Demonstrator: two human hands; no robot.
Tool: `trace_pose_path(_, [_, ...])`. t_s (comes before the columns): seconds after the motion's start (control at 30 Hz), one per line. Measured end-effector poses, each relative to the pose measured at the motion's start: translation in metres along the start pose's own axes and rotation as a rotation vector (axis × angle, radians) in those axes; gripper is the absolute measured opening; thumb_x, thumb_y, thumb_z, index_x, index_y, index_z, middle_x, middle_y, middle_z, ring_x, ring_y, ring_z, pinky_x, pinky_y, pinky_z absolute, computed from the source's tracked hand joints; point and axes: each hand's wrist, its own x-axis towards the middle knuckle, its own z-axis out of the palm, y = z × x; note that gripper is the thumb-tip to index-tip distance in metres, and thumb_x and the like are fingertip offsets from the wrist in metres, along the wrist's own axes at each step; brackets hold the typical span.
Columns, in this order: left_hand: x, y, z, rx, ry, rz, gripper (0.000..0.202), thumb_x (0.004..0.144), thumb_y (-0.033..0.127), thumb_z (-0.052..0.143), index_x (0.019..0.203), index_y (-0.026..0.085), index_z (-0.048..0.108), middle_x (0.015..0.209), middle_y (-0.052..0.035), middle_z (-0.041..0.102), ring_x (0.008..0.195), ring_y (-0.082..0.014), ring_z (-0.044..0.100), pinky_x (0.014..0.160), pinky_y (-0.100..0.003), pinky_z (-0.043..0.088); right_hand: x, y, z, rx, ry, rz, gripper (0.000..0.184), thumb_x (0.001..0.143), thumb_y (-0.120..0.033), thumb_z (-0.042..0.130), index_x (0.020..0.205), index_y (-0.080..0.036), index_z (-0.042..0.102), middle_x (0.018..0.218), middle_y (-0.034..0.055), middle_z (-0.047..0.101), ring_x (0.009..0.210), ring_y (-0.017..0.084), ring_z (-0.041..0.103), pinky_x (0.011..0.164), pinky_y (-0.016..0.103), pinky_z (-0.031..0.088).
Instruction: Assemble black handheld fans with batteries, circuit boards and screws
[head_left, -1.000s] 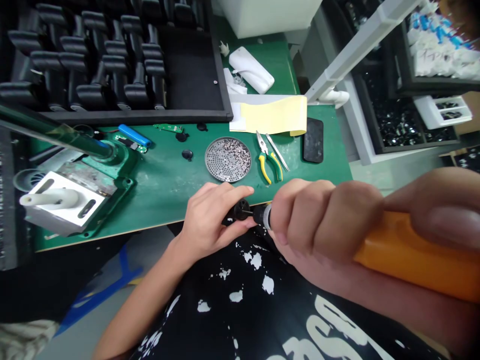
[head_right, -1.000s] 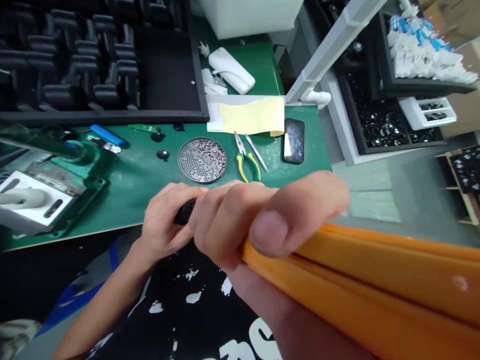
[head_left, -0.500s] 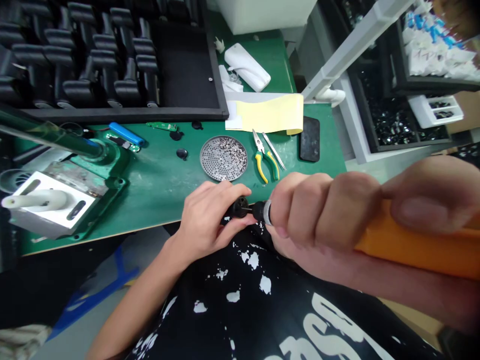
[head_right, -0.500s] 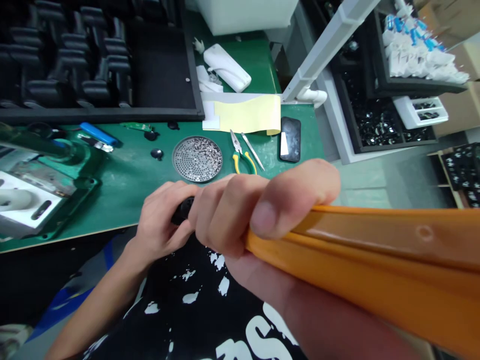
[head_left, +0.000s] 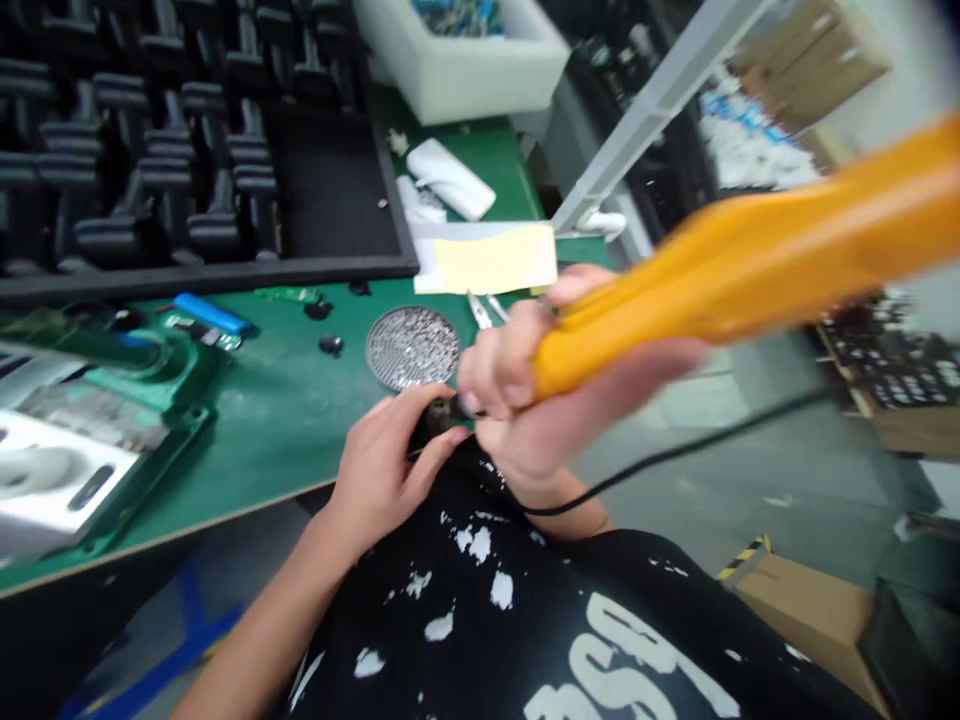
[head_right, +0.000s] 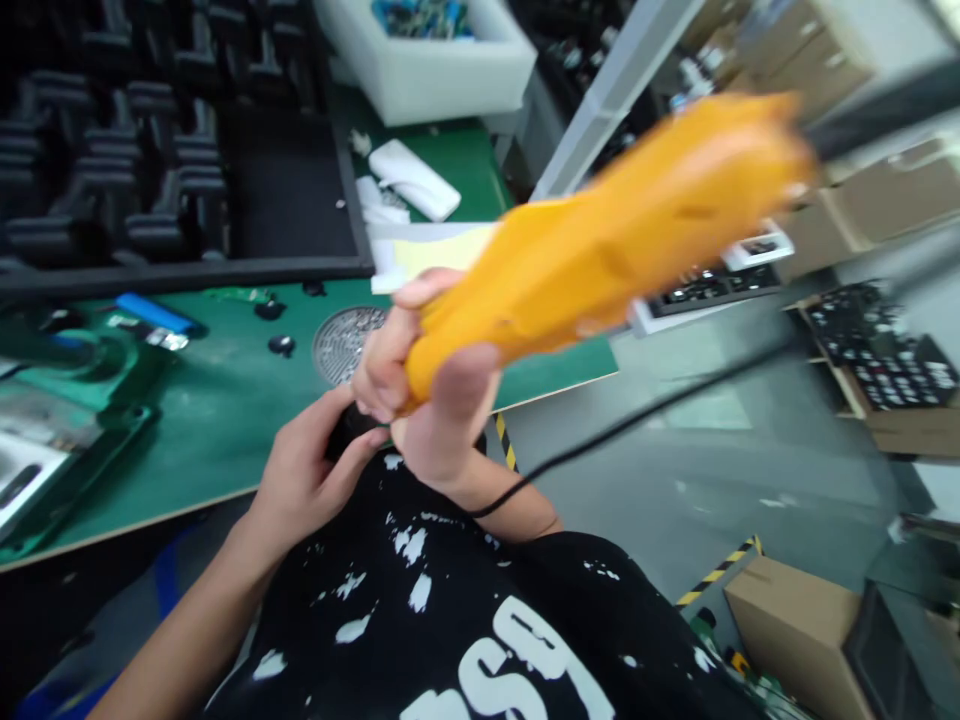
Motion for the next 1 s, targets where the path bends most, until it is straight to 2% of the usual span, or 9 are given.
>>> trace_pose_path(0.07, [-0.003, -0.006, 0.005, -0.017, 0.0, -0.075, 0.028, 0.106, 0.035, 0.062, 0.13, 0.022, 0.061, 0.105, -0.0032, 0.076, 0.085, -0.0187, 0.071, 0.079, -0.028, 0.052, 0.01, 0.014, 0.003, 0.135, -0.071, -0.092, 0.053, 0.096, -0.08, 0.05, 0.117, -0.032, 0.056, 0.06, -0.0096, 0.04, 0.044, 0.011, 0.032, 0.045, 0.024, 0.036])
trace_pose_path(0.17, [-0.007, -0.016, 0.012, -0.028, 0.01, -0.141, 0.033, 0.107, 0.038, 0.061, 0.134, 0.021, 0.062, 0.11, -0.0054, 0.078, 0.089, -0.021, 0.075, 0.081, -0.029, 0.056, 0.021, 0.025, 0.001, 0.185, -0.142, -0.037, 0.063, 0.099, -0.081, 0.036, 0.12, -0.027, 0.061, 0.063, -0.0068, 0.045, 0.045, 0.012, 0.034, 0.045, 0.025, 0.035])
trace_pose_path(0.3, [-0.013, -0.023, 0.015, -0.037, 0.043, -0.187, 0.036, 0.106, 0.043, 0.061, 0.133, 0.02, 0.065, 0.117, -0.0074, 0.079, 0.099, -0.0247, 0.077, 0.088, -0.032, 0.059, 0.023, 0.032, -0.003, 0.159, -0.142, -0.027, 0.073, 0.096, -0.086, 0.032, 0.116, -0.022, 0.063, 0.059, -0.0049, 0.046, 0.045, 0.014, 0.041, 0.049, 0.028, 0.04])
trace_pose_path(0.4, [-0.015, -0.026, 0.015, -0.05, 0.06, -0.228, 0.04, 0.105, 0.046, 0.062, 0.134, 0.019, 0.065, 0.124, -0.0091, 0.079, 0.109, -0.0277, 0.077, 0.094, -0.035, 0.06, 0.02, 0.036, -0.004, 0.184, -0.197, -0.092, 0.073, 0.1, -0.08, 0.029, 0.121, -0.021, 0.066, 0.066, -0.001, 0.054, 0.053, 0.017, 0.052, 0.054, 0.032, 0.048])
trace_pose_path(0.53, [-0.015, -0.027, 0.015, -0.088, 0.042, -0.248, 0.036, 0.105, 0.045, 0.062, 0.131, 0.02, 0.066, 0.122, -0.0077, 0.079, 0.107, -0.0258, 0.078, 0.093, -0.033, 0.06, 0.019, 0.041, -0.005, 0.144, -0.21, -0.063, 0.076, 0.101, -0.078, 0.027, 0.128, -0.021, 0.07, 0.073, 0.0026, 0.06, 0.054, 0.016, 0.047, 0.051, 0.028, 0.041])
trace_pose_path(0.63, [-0.012, -0.025, 0.016, -0.096, 0.041, -0.235, 0.034, 0.106, 0.043, 0.061, 0.13, 0.02, 0.066, 0.118, -0.0071, 0.079, 0.101, -0.0238, 0.078, 0.088, -0.031, 0.06, 0.018, 0.046, -0.007, 0.078, -0.181, 0.011, 0.089, 0.097, -0.085, 0.02, 0.128, -0.019, 0.072, 0.063, 0.0028, 0.058, 0.052, 0.016, 0.043, 0.05, 0.028, 0.036])
trace_pose_path(0.7, [-0.011, -0.024, 0.016, -0.084, 0.046, -0.204, 0.033, 0.106, 0.04, 0.061, 0.13, 0.019, 0.065, 0.117, -0.0075, 0.079, 0.1, -0.0235, 0.077, 0.086, -0.03, 0.059, 0.018, 0.048, -0.008, 0.033, -0.168, 0.006, 0.095, 0.095, -0.088, 0.016, 0.127, -0.018, 0.073, 0.058, 0.0014, 0.054, 0.05, 0.017, 0.041, 0.048, 0.028, 0.034])
trace_pose_path(0.87, [-0.01, -0.018, 0.017, -0.031, 0.075, -0.106, 0.019, 0.105, 0.033, 0.061, 0.116, 0.019, 0.066, 0.098, -0.005, 0.077, 0.08, -0.0207, 0.071, 0.073, -0.029, 0.055, 0.013, 0.045, -0.006, -0.014, -0.199, -0.036, 0.093, 0.098, -0.085, 0.014, 0.12, -0.018, 0.073, 0.05, -0.0037, 0.042, 0.039, 0.015, 0.029, 0.042, 0.029, 0.026])
trace_pose_path(1.0, [-0.009, -0.011, 0.016, -0.004, 0.11, 0.006, 0.009, 0.103, 0.028, 0.062, 0.108, 0.021, 0.064, 0.09, -0.0034, 0.072, 0.076, -0.0197, 0.065, 0.071, -0.031, 0.05, 0.003, 0.028, -0.002, 0.029, -0.187, -0.04, 0.097, 0.089, -0.095, 0.021, 0.112, -0.017, 0.075, 0.046, -0.0042, 0.044, 0.035, 0.014, 0.03, 0.038, 0.03, 0.025])
